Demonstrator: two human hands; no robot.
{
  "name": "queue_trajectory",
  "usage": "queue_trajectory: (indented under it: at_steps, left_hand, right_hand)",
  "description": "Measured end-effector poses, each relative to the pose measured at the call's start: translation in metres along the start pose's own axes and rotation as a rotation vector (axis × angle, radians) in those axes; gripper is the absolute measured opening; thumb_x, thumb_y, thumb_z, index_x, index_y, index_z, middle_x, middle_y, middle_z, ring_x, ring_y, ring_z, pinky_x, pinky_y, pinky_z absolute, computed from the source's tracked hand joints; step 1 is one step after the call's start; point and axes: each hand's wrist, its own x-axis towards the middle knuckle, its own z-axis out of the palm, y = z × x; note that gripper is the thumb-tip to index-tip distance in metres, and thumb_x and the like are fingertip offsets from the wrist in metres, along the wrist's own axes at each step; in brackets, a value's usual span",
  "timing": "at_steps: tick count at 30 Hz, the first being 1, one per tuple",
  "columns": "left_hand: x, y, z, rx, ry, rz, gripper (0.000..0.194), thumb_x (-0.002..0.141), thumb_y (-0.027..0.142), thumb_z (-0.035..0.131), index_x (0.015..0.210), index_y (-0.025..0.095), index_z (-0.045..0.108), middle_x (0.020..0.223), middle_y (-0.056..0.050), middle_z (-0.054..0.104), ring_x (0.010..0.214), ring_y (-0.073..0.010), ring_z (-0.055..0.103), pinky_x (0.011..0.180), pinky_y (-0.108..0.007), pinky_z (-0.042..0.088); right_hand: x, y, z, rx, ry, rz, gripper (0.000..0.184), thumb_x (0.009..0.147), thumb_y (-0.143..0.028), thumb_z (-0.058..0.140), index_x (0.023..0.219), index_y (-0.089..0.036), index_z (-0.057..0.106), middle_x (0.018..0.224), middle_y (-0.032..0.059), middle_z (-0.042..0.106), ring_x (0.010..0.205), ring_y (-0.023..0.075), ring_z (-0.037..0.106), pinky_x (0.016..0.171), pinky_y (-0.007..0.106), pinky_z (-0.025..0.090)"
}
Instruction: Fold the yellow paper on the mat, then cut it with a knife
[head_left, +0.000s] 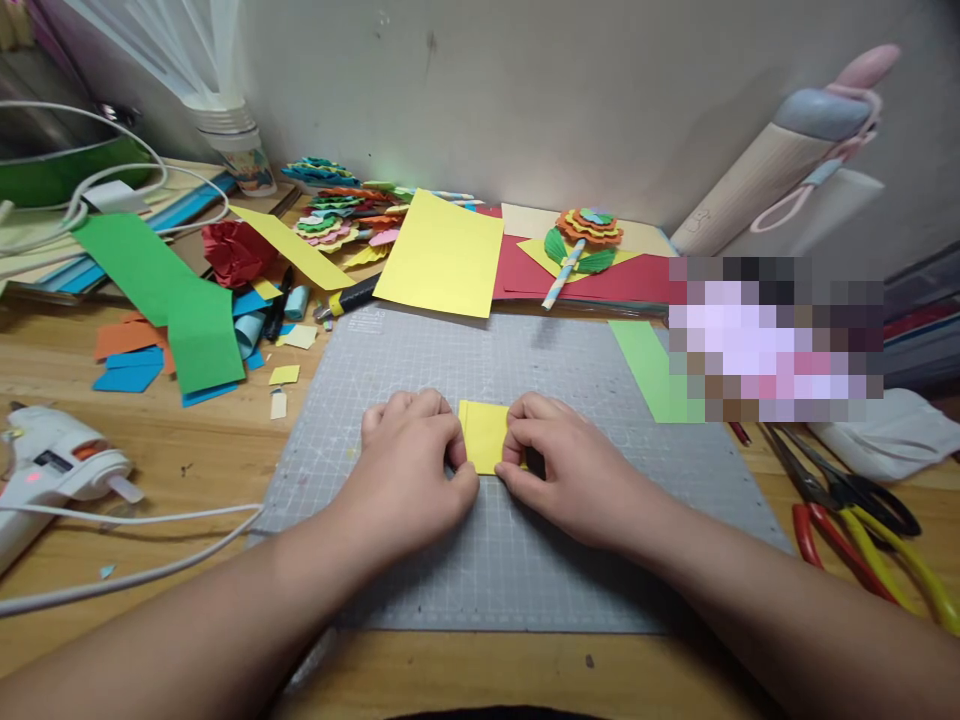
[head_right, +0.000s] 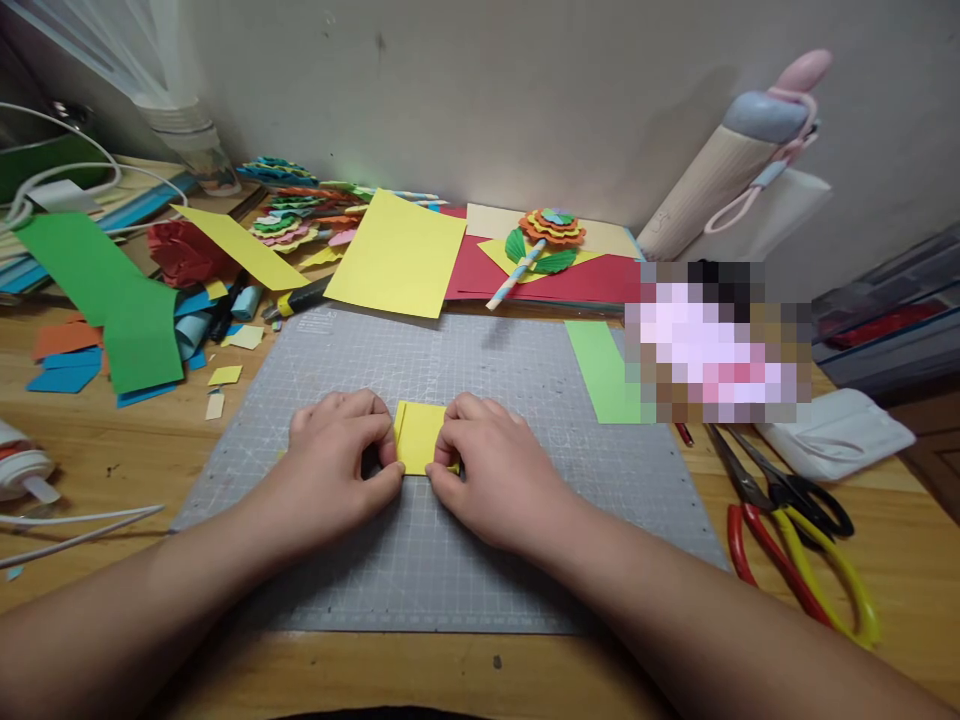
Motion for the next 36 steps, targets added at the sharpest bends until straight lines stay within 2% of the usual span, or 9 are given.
queue_trajectory:
  at_steps: [5, 8, 12, 20, 25, 30, 36]
  left_hand:
    - [0.001, -0.01, -0.006, -0.078, -0.037, 0.053, 0.011, 0.083, 0.023, 0.049, 0.074, 0.021, 0.056, 0.086, -0.001, 0.06, 0.09, -0.0226, 0.05, 0.079, -0.041, 0.032]
    - [0.002, -0.013, -0.01, -0.09, -0.038, 0.065, 0.005, 0.083, 0.025, 0.051, 0.081, 0.022, 0.055, 0.086, 0.0, 0.06, 0.089, -0.022, 0.05, 0.079, -0.039, 0.032]
    - [0.002, -0.012, -0.01, -0.072, -0.044, 0.08, 0.009, 0.081, 0.029, 0.058, 0.079, 0.021, 0.053, 0.087, 0.0, 0.06, 0.09, -0.0225, 0.049, 0.079, -0.038, 0.032]
    - [0.001, -0.013, -0.008, -0.028, -0.057, 0.102, 0.003, 0.084, 0.024, 0.056, 0.082, 0.022, 0.056, 0.091, 0.0, 0.059, 0.093, -0.0231, 0.048, 0.081, -0.04, 0.031]
    - [0.002, -0.011, -0.008, -0.026, -0.068, 0.112, 0.01, 0.085, 0.031, 0.058, 0.081, 0.022, 0.057, 0.091, 0.0, 0.058, 0.093, -0.0232, 0.047, 0.08, -0.04, 0.031]
    - [0.003, -0.008, -0.006, -0.016, -0.061, 0.064, 0.005, 0.083, 0.023, 0.058, 0.078, 0.022, 0.057, 0.09, 0.0, 0.059, 0.093, -0.0234, 0.047, 0.079, -0.041, 0.03]
    - [0.003, -0.007, -0.005, -0.016, -0.042, 0.046, 0.007, 0.081, 0.022, 0.059, 0.075, 0.021, 0.056, 0.088, 0.0, 0.06, 0.092, -0.0237, 0.048, 0.079, -0.042, 0.03]
  right_hand:
    - [0.002, 0.0, 0.0, -0.002, 0.007, -0.009, 0.013, 0.076, -0.012, 0.059, 0.066, -0.02, 0.054, 0.087, 0.0023, 0.056, 0.086, 0.0196, 0.05, 0.073, 0.034, 0.039]
    - [0.002, -0.001, 0.0, -0.002, 0.004, -0.006, 0.013, 0.075, -0.012, 0.059, 0.066, -0.02, 0.054, 0.087, 0.0025, 0.056, 0.085, 0.0195, 0.05, 0.074, 0.034, 0.039]
    - [0.001, -0.002, -0.002, 0.002, 0.005, -0.003, 0.013, 0.077, -0.012, 0.059, 0.066, -0.02, 0.054, 0.088, 0.0031, 0.057, 0.087, 0.0201, 0.05, 0.074, 0.034, 0.039]
    - [0.001, -0.002, -0.001, -0.011, 0.007, -0.012, 0.014, 0.077, -0.012, 0.059, 0.066, -0.02, 0.054, 0.087, 0.0035, 0.057, 0.086, 0.02, 0.051, 0.074, 0.034, 0.039]
    - [0.001, -0.001, 0.001, -0.017, 0.012, -0.013, 0.013, 0.077, -0.014, 0.058, 0.067, -0.02, 0.054, 0.087, 0.0031, 0.057, 0.087, 0.02, 0.051, 0.073, 0.034, 0.039]
    - [0.0, -0.003, -0.003, -0.004, -0.004, -0.004, 0.017, 0.081, -0.014, 0.057, 0.066, -0.02, 0.052, 0.088, 0.0036, 0.056, 0.087, 0.0201, 0.051, 0.075, 0.035, 0.041]
    - [-0.002, 0.0, -0.007, 0.003, -0.025, 0.008, 0.021, 0.084, -0.017, 0.058, 0.066, -0.02, 0.049, 0.091, 0.0054, 0.055, 0.084, 0.0197, 0.053, 0.077, 0.036, 0.044]
